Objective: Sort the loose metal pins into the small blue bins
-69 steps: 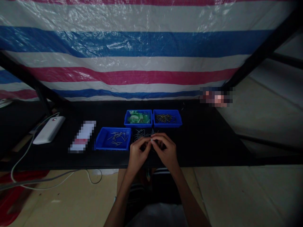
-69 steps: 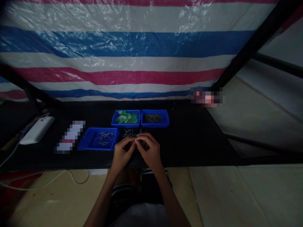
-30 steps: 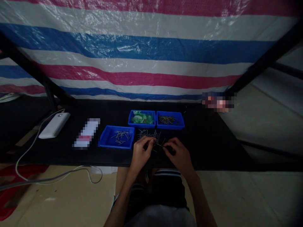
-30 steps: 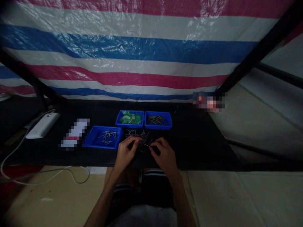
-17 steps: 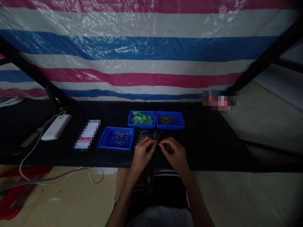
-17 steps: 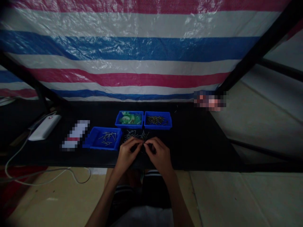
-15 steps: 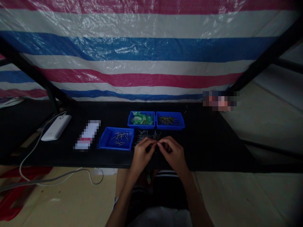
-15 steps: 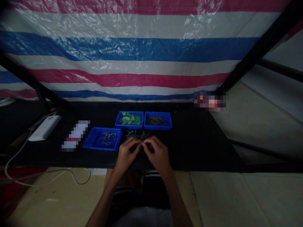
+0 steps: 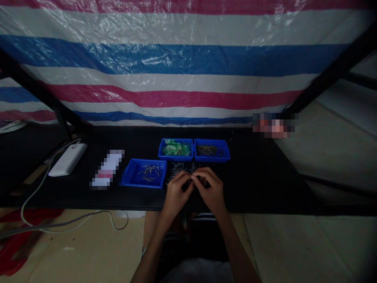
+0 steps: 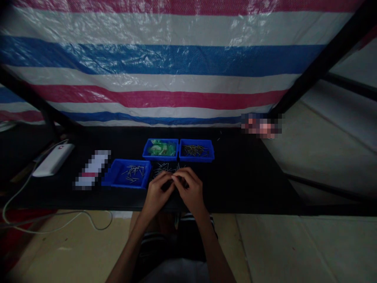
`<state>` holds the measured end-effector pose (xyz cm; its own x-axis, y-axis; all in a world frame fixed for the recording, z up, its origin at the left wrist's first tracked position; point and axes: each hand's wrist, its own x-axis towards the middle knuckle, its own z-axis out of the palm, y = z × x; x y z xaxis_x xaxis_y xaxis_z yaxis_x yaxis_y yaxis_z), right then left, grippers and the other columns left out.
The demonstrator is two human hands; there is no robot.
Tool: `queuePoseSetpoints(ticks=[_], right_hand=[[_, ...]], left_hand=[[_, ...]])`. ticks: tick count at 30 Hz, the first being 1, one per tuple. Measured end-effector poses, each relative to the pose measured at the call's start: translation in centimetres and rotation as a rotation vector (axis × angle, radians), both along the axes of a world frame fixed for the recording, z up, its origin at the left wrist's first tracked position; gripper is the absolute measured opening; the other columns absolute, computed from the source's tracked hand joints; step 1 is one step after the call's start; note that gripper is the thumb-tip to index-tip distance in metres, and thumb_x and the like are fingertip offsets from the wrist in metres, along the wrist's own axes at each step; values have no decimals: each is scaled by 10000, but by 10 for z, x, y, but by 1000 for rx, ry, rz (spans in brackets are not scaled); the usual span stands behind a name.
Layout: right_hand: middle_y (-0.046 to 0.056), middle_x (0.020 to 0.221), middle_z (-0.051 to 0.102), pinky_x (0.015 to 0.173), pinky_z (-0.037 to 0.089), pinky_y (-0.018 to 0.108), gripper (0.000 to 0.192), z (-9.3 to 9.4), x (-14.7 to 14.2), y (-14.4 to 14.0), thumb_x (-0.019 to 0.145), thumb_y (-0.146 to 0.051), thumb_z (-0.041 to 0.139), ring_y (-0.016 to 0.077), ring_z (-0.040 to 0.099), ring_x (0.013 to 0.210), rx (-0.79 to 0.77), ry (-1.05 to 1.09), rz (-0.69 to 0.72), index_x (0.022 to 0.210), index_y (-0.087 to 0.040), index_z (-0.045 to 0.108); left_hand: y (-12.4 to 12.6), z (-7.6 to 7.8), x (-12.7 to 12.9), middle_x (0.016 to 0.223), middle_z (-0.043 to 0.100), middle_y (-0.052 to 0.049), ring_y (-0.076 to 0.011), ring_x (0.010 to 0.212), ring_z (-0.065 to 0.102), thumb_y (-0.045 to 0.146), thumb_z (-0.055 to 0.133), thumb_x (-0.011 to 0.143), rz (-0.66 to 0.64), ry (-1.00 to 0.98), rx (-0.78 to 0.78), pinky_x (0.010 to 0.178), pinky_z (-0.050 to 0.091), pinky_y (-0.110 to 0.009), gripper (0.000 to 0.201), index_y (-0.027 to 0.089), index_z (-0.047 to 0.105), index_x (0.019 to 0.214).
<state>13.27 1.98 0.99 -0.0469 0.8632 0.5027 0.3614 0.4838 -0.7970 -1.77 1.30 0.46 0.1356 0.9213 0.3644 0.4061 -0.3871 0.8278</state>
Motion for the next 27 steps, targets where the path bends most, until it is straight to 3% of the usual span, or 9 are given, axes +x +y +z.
queuePoseSetpoints(ticks=[11,27], right_hand=[[36,994,680,569,487,272,144,0,0,-2,931,-239,695,124,576,646,-44,7,-2,1075,-245,703],[37,1035,668,608,495,257,129,-1,2,-2,937,-163,642,118,580,693,-39,-3,57,1002,-239,724]], left_hand=[[0,0,-4,953,704,-35,-173,866,663,141,603,962,68,-119,-17,769,505,-261,142,214,715,1010],[1,-1,-5,963,747,-33,-176,877,698,172,625,959,61,-91,-72,785,520,-260,150,207,738,1050]])
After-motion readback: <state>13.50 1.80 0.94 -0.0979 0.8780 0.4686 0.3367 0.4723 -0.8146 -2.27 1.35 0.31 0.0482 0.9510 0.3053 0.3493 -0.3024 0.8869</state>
